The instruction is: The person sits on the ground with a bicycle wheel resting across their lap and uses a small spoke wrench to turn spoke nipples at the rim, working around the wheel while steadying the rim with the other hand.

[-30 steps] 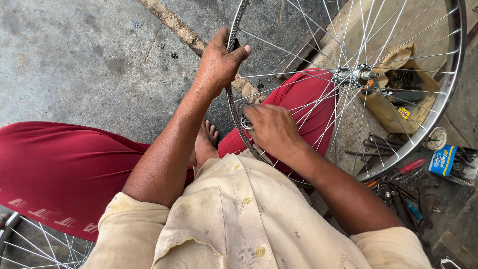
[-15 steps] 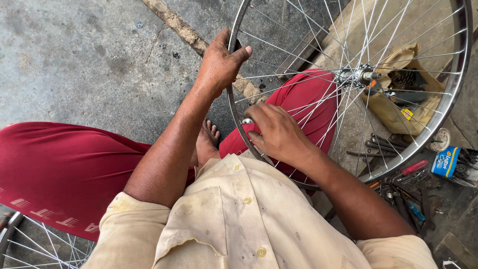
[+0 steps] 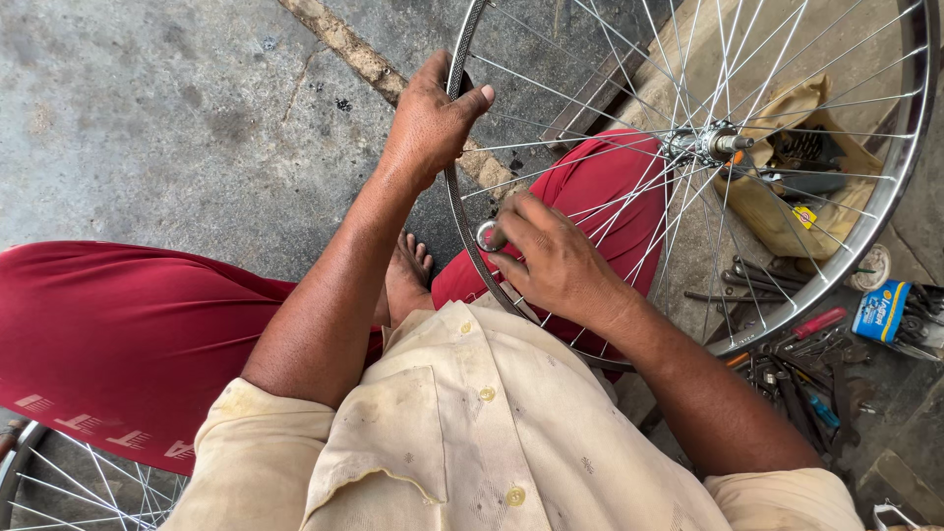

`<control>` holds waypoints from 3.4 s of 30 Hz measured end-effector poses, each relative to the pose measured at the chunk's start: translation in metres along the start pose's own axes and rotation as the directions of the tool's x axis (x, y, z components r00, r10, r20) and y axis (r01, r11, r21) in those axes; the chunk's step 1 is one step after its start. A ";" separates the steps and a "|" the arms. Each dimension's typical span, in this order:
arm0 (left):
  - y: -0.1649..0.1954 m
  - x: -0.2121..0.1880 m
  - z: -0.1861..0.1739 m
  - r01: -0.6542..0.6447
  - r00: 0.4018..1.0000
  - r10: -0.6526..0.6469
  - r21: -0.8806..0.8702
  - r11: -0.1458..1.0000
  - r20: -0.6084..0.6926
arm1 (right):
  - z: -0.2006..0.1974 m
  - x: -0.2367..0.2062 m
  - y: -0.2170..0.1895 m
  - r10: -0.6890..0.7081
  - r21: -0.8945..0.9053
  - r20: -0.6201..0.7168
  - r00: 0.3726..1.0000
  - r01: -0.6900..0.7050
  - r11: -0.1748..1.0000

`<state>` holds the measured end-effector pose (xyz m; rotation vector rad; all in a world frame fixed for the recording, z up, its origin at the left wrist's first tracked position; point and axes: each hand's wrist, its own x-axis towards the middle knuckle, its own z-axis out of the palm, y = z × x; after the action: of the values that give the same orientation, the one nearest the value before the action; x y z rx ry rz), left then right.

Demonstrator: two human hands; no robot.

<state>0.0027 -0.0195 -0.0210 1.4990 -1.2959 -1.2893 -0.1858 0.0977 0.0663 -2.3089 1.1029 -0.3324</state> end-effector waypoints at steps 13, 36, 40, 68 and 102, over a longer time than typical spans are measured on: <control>-0.001 0.001 0.000 0.002 1.000 -0.002 -0.004 1.000 -0.011 | -0.007 0.001 -0.005 -0.044 0.000 -0.035 0.998 0.044 0.999; 0.002 -0.001 -0.001 -0.019 1.000 0.019 0.010 1.000 0.003 | 0.012 0.015 0.002 0.083 -0.333 0.070 0.994 -0.055 0.941; 0.000 0.000 -0.001 0.011 1.000 -0.010 -0.051 0.999 0.021 | -0.005 0.002 -0.004 -0.082 -0.106 -0.009 0.997 0.080 0.991; 0.006 -0.003 -0.002 -0.067 0.998 0.066 -0.049 0.997 -0.023 | 0.006 0.016 -0.016 -0.249 -0.572 0.095 0.964 0.258 0.779; 0.009 -0.006 -0.005 0.037 0.999 -0.038 0.068 0.997 0.020 | 0.005 0.015 -0.012 -0.393 -0.606 0.063 0.917 0.348 0.715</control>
<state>0.0060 -0.0154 -0.0101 1.5669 -1.3429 -1.3000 -0.1662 0.0937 0.0689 -3.1399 0.8392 -0.2247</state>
